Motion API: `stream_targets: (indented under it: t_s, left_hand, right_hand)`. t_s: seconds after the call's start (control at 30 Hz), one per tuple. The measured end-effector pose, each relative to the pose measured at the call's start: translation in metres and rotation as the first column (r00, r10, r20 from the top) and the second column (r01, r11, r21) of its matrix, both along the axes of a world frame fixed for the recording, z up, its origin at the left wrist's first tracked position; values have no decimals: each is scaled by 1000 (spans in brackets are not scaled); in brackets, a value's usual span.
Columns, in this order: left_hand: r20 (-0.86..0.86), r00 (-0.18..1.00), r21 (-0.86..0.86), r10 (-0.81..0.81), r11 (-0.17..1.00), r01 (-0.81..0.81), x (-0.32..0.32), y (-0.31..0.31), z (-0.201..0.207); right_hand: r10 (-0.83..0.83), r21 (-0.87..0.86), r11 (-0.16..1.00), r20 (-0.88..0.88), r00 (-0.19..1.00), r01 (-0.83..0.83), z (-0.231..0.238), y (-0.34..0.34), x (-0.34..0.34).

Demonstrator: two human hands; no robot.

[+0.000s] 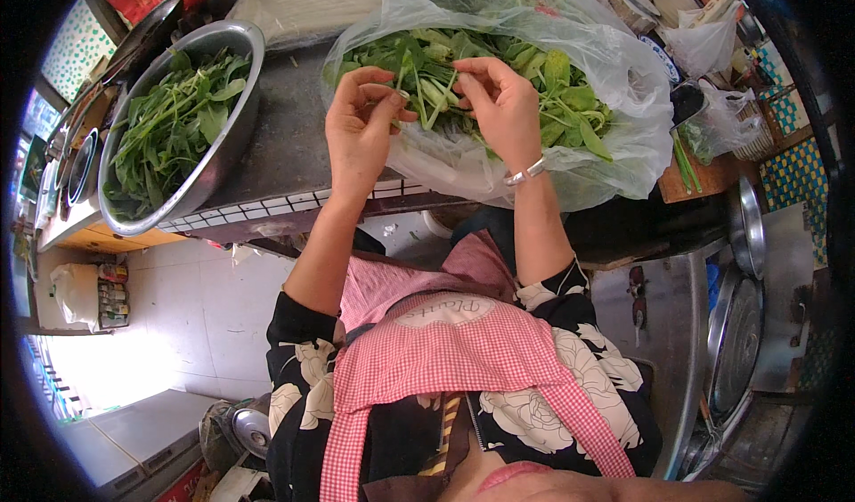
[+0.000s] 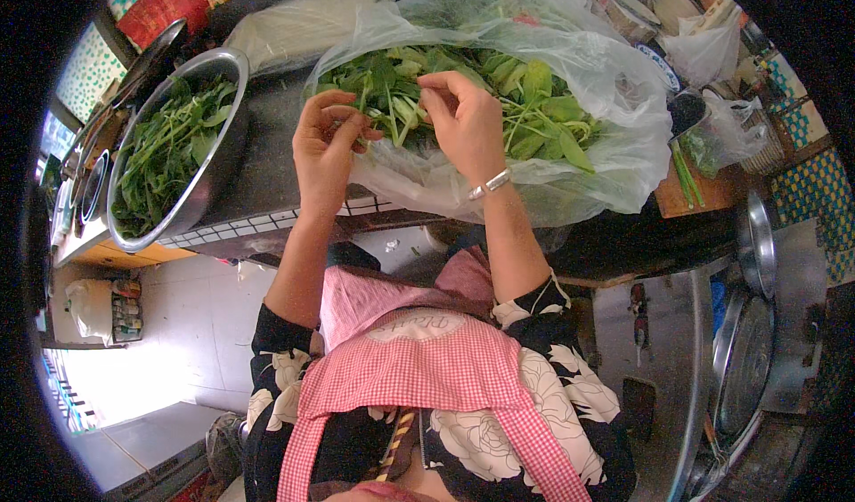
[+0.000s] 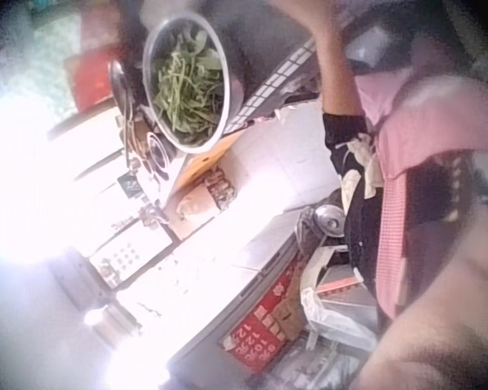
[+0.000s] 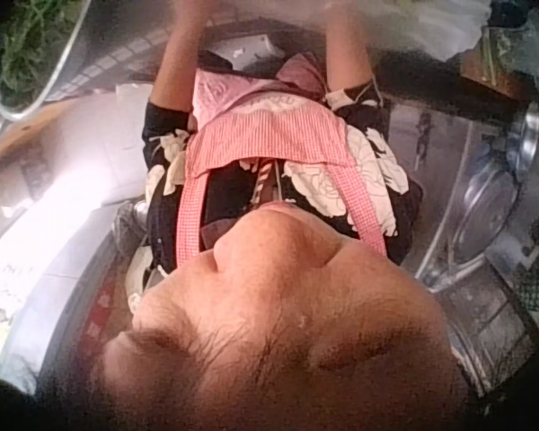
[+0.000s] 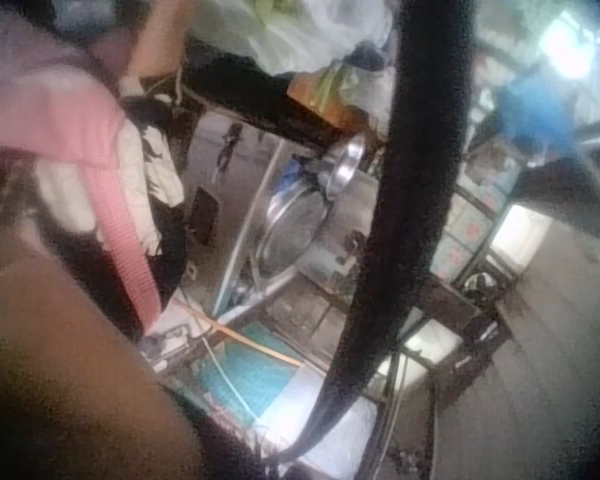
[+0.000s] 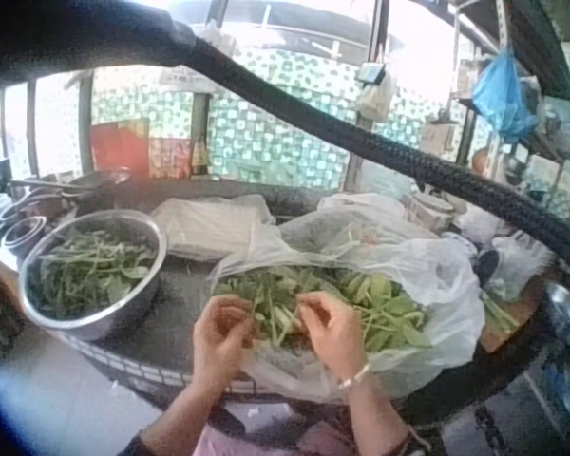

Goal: The person repeatedly picks leafy green vegetables from a plastic bag, removes stems or unwanted parts by hand, and places the cleaned leaves into a metal bowl. The process continues throughout the clip with consistent hand motions.

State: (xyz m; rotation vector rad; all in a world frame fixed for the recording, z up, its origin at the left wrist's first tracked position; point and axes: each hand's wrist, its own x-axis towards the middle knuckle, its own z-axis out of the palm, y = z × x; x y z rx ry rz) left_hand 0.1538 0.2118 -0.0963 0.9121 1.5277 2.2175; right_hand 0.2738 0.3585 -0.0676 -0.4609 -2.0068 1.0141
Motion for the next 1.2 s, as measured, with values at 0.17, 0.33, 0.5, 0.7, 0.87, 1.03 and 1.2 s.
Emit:
stream_targets:
  t_s: [0.17,0.33,0.5,0.7,0.87,1.03,1.2]
  left_hand:
    - [68,996,13,-56,998,56,-2,-5,-4]
    - [-64,998,-7,0,1000,0,-1,-18,-1]
    - [-139,984,-15,115,993,-119,-11,-24,10]
    - [124,989,179,-82,982,59,-8,-21,34]
    - [260,952,301,-162,950,80,4,-6,40]
    - [197,979,179,-61,983,26,10,-5,30]
    - [13,997,72,-75,995,74,11,-7,21]
  right_hand:
    - [71,339,932,167,983,-125,-14,-8,1]
    - [-45,643,749,291,955,-161,-20,-18,1]
    - [29,458,888,38,999,-43,-11,-25,-1]
    - [121,373,923,-51,991,-94,6,-30,3]
    - [82,387,921,-96,992,-38,-1,-47,0]
    - [48,212,977,-266,963,10,-1,-50,1]
    - [119,-20,992,-245,962,-128,2,-44,9]
